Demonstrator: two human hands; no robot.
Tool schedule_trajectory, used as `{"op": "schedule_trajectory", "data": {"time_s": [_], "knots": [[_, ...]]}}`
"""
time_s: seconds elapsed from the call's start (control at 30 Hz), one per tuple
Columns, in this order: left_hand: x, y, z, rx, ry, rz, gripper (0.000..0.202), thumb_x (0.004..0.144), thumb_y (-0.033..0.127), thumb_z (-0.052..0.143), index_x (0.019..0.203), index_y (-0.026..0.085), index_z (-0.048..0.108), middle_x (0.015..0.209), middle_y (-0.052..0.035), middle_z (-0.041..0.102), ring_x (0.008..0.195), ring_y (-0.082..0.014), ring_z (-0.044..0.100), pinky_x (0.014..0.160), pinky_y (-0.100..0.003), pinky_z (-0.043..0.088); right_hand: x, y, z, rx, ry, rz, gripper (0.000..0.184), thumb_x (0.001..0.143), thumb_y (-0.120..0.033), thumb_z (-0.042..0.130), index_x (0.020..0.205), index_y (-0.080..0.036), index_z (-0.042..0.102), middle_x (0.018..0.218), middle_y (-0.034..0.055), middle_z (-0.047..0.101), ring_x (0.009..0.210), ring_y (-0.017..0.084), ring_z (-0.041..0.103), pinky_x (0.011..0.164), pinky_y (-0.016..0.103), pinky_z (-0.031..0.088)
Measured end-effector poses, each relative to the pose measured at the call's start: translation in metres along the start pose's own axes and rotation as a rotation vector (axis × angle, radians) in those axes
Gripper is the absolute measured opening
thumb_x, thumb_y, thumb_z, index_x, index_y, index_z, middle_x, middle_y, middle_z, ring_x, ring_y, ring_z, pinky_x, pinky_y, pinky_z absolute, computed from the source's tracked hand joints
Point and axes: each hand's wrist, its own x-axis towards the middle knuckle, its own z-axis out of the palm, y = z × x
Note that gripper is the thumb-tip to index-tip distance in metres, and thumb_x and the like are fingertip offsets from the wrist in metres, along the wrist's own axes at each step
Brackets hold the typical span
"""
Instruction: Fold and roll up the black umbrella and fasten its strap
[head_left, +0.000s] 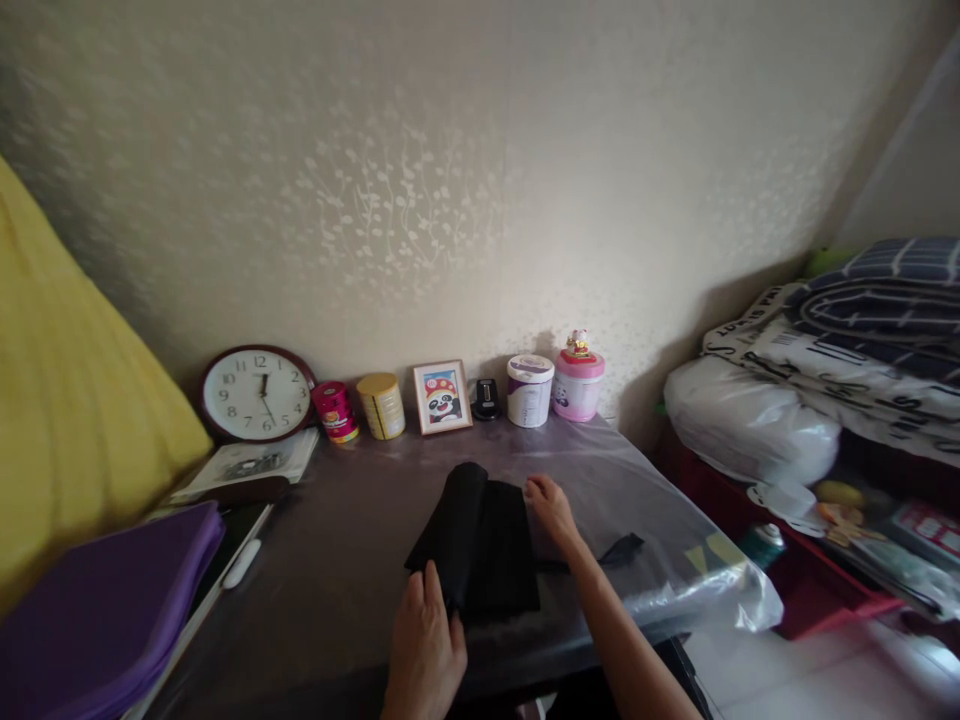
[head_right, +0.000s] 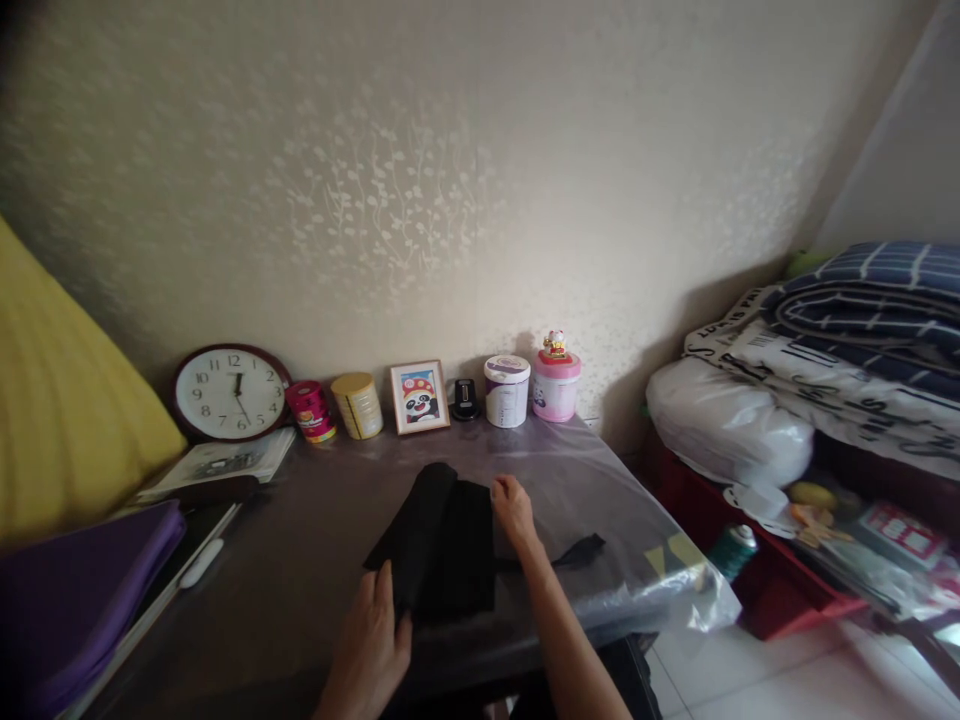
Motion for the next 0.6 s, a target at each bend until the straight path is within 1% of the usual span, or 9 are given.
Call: {"op": "schedule_trajectory", "data": {"time_s": [0.03,0.1,0.23,0.33,0.43,0.6], "knots": [[0.0,-0.001,0.001,-0.009,0.021,0.003,0.053,0.083,0.015,0.032,0.132,-0.004,0.027,0.131,-0.0247,0.04,0.121,-0.0282,0.043,0.099,-0.036,0.035,-0.006,0.006,-0.005,0.021,-0.026,0.035,0.024,0.079,-0.026,0.045,0.09,-0.017,0.064,0.083,0.0067,0.067,0.079,0.019,0.063,0.071,0.032,0.05],[0.0,-0.002,0.003,-0.028,0.065,0.005,0.052,0.083,0.016,0.031,0.132,-0.003,0.028,0.129,-0.0237,0.041,0.119,-0.0271,0.045,0.097,-0.036,0.037,-0.017,0.013,-0.01,0.065,-0.074,0.092,0.024,0.078,-0.028,0.045,0.087,-0.016,0.064,0.075,0.0046,0.066,0.069,0.017,0.063,0.058,0.028,0.051],[0.0,-0.003,0.005,-0.051,0.109,0.01,0.051,0.082,0.016,0.031,0.131,0.0,0.03,0.124,-0.0202,0.045,0.115,-0.0244,0.048,0.095,-0.035,0.039,-0.031,0.012,-0.007,0.168,-0.127,0.177,0.026,0.076,-0.033,0.049,0.087,-0.016,0.064,0.067,0.0003,0.061,0.06,0.014,0.06,0.047,0.022,0.046],[0.001,-0.003,0.005,-0.06,0.104,0.011,0.05,0.082,0.016,0.03,0.13,0.0,0.03,0.124,-0.0203,0.044,0.115,-0.024,0.047,0.095,-0.034,0.039,-0.037,0.003,-0.004,0.155,-0.121,0.16,0.03,0.073,-0.039,0.053,0.091,-0.017,0.064,0.064,-0.0006,0.059,0.056,0.014,0.056,0.043,0.021,0.042],[0.001,-0.002,0.004,-0.063,0.088,0.001,0.051,0.082,0.015,0.029,0.13,-0.002,0.029,0.127,-0.0229,0.042,0.116,-0.0254,0.047,0.095,-0.035,0.038,-0.045,-0.005,-0.001,0.125,-0.107,0.141,0.037,0.07,-0.042,0.058,0.095,-0.017,0.063,0.068,0.0013,0.061,0.06,0.016,0.057,0.045,0.022,0.042],[0.0,-0.001,0.002,-0.079,0.088,0.012,0.052,0.083,0.015,0.029,0.131,-0.003,0.027,0.128,-0.0232,0.041,0.118,-0.0253,0.045,0.096,-0.034,0.037,-0.054,-0.016,0.005,0.205,-0.201,0.135,0.042,0.068,-0.04,0.062,0.103,-0.017,0.06,0.076,0.0024,0.064,0.064,0.016,0.059,0.048,0.023,0.043]]}}
